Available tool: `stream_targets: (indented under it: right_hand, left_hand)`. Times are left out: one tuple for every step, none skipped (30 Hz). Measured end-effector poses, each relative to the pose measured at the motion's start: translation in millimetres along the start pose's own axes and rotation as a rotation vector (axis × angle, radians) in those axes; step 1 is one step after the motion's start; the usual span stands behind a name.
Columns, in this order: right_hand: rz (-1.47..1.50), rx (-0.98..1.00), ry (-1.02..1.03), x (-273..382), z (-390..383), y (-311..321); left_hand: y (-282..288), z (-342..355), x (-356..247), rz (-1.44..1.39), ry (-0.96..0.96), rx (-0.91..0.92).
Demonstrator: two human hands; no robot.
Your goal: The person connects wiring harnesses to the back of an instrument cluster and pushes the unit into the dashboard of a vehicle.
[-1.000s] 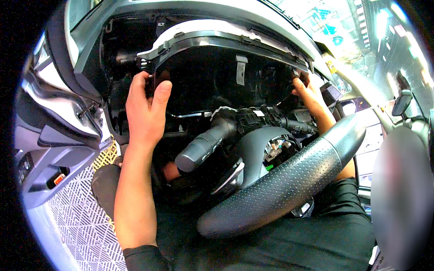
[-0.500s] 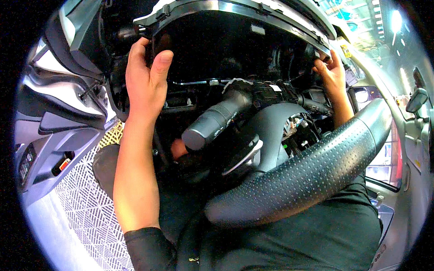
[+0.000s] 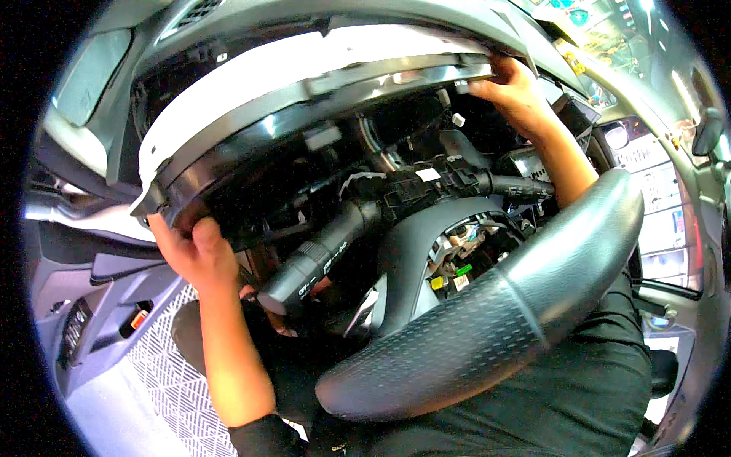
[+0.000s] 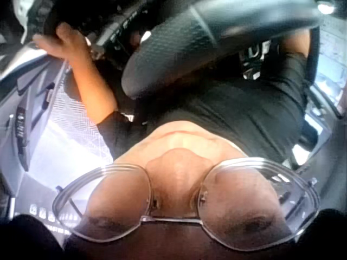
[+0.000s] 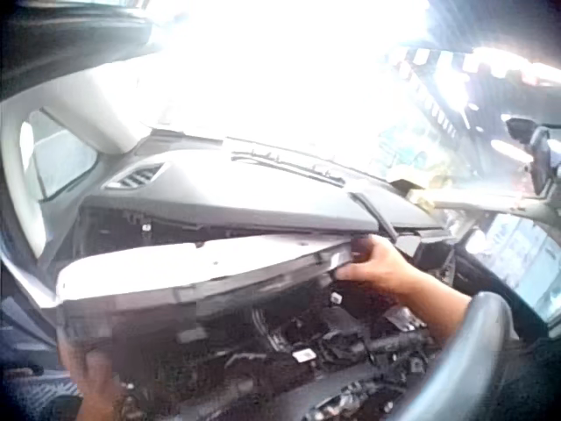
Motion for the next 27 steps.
stream_targets:
  right_hand:
    - [0.096,0.051,0.035,6.0,4.6,-10.8]
    - [0.192,0.081,0.076,12.3,8.3,-17.3]
    - [0.24,0.064,0.12,17.6,11.0,-18.2]
    - [0.229,0.049,0.096,15.5,13.7,-20.1]
    - [0.226,0.059,0.095,15.6,16.5,-23.3]
    - [0.211,0.053,0.085,15.2,19.9,-24.7]
    - [0.229,0.053,0.047,11.0,21.7,-27.5]
    - [0.264,0.075,0.083,15.4,24.2,-30.8]
    - [0.288,0.076,0.094,17.2,27.8,-33.1]
    - [0.313,0.078,0.106,18.9,30.8,-34.7]
    - [0.32,0.048,0.117,20.8,36.8,-34.7]
    - [0.367,0.027,0.163,25.3,41.4,-34.0]
    - [0.395,-0.003,0.183,26.9,46.6,-33.0]
    - [0.426,-0.027,0.204,28.4,52.9,-35.2]
    - [0.431,0.009,0.192,25.3,53.9,-37.5]
    - [0.49,0.024,0.181,23.0,58.7,-41.3]
    - [0.456,0.029,0.14,16.3,60.4,-42.9]
    - [0.408,0.032,0.111,11.1,62.5,-44.5]
    - [0.448,0.034,0.106,8.3,62.3,-46.0]
    - [0.488,0.035,0.103,6.6,61.5,-46.2]
    - [0.529,0.038,0.101,7.0,62.3,-47.5]
    - [0.514,0.0,0.137,10.8,61.5,-43.7]
    - [0.5,-0.038,0.171,16.0,61.5,-39.1]
    - [0.476,-0.076,0.156,17.2,60.7,-37.6]
    - [0.522,-0.049,0.133,20.2,62.2,-38.2]
    - [0.443,-0.084,0.196,29.0,58.2,-32.0]
    - [0.442,-0.081,0.164,30.8,59.7,-33.6]
  left_hand:
    - [5.3,-2.0,6.0,-0.043,0.072,-0.043]
    - [7.2,-3.3,10.0,0.007,0.138,-0.036]
    - [8.1,-4.2,9.2,0.013,0.136,-0.052]
    - [9.5,-5.9,8.1,0.019,0.14,-0.069]
    - [10.9,-8.1,6.2,0.032,0.14,-0.088]
    - [10.4,-10.9,8.1,-0.012,0.173,-0.09]
    - [10.2,-13.9,8.2,-0.05,0.198,-0.094]
    - [9.8,-16.6,9.4,-0.088,0.223,-0.099]
    - [10.5,-20.0,11.8,-0.024,0.28,-0.09]
    - [5.9,-21.1,10.2,-0.021,0.276,-0.048]
    - [3.0,-21.5,10.1,-0.021,0.277,-0.028]
    - [6.2,-23.6,11.3,-0.002,0.301,-0.064]
    - [2.2,-25.8,22.2,-0.061,0.4,-0.054]
    - [2.3,-25.5,19.9,-0.062,0.378,-0.064]
    - [2.7,-25.1,17.6,-0.06,0.356,-0.075]
    - [3.5,-24.7,14.5,-0.059,0.33,-0.089]
    - [3.9,-24.5,13.2,0.019,0.337,-0.074]
    - [4.4,-24.6,12.3,0.122,0.347,-0.054]
    - [2.5,-27.3,17.1,0.088,0.416,-0.039]
    - [3.2,-26.8,15.5,0.095,0.413,-0.051]
    - [1.7,-27.6,18.5,0.04,0.457,-0.053]
    - [-4.2,-23.8,12.4,-0.052,0.381,-0.052]
    - [-4.9,-21.5,10.7,-0.044,0.364,-0.064]
    - [-6.7,-20.7,12.9,-0.017,0.377,-0.077]
    - [-8.1,-20.7,15.3,0.009,0.401,-0.085]
    - [-9.9,-20.3,17.0,0.024,0.417,-0.09]
    - [-11.7,-20.6,18.2,0.032,0.432,-0.086]
Point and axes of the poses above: each hand's wrist, its own z-axis towards the middle knuckle, its own y-axis out of the back of the hand, x = y × z, the point moved 10 cm from there along z, towards the middle knuckle, and after that the axes turned 11 degrees about -z, right-handed, at the moved point
